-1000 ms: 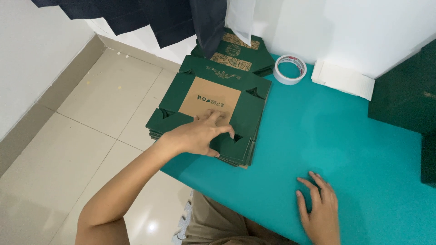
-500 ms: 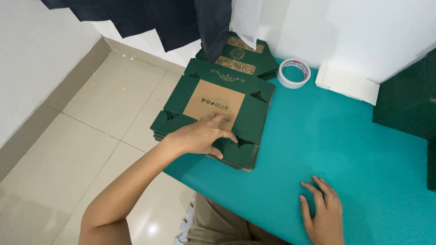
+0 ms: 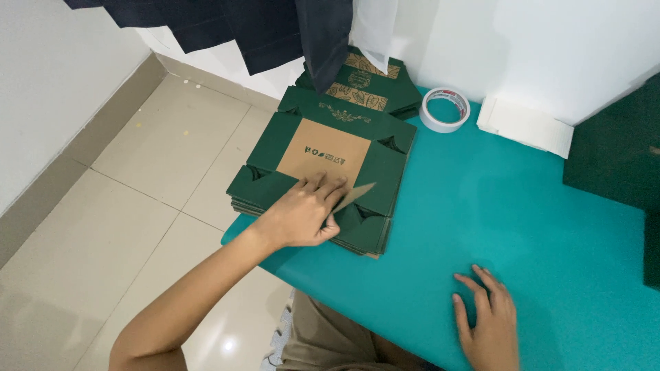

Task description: Assembling small green cardboard boxes from flat templates by folding and tucking flaps, then placing a paper insert inside.

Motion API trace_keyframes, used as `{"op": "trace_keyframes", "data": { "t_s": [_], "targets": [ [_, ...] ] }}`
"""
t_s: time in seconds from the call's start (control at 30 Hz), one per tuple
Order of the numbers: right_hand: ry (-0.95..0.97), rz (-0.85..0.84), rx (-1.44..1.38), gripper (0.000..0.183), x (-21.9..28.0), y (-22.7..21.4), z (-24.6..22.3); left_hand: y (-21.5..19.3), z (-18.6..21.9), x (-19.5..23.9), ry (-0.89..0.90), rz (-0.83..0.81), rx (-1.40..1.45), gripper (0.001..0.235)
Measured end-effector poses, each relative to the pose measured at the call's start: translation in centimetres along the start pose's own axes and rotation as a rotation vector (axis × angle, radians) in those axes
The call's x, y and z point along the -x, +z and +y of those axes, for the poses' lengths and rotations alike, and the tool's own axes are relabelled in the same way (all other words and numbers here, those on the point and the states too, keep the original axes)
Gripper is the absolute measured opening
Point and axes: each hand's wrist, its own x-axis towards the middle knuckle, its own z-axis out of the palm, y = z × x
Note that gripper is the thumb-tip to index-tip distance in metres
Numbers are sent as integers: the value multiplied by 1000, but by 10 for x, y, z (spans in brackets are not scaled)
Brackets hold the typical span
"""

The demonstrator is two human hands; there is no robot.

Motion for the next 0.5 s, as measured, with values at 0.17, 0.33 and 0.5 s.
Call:
{"op": "trace_keyframes", "data": {
  "t_s": [0.17, 0.33, 0.5],
  "targets": [
    [-19, 25, -19, 37, 0, 3, 4, 7, 10, 24, -45, 75, 69, 49],
    [-18, 26, 55, 38, -7, -3, -7, 17, 6, 36, 20, 109, -101, 58],
    [-584, -172, -166, 37, -45, -32, -57, 3, -4, 27, -7, 113, -76, 86]
  ]
}}
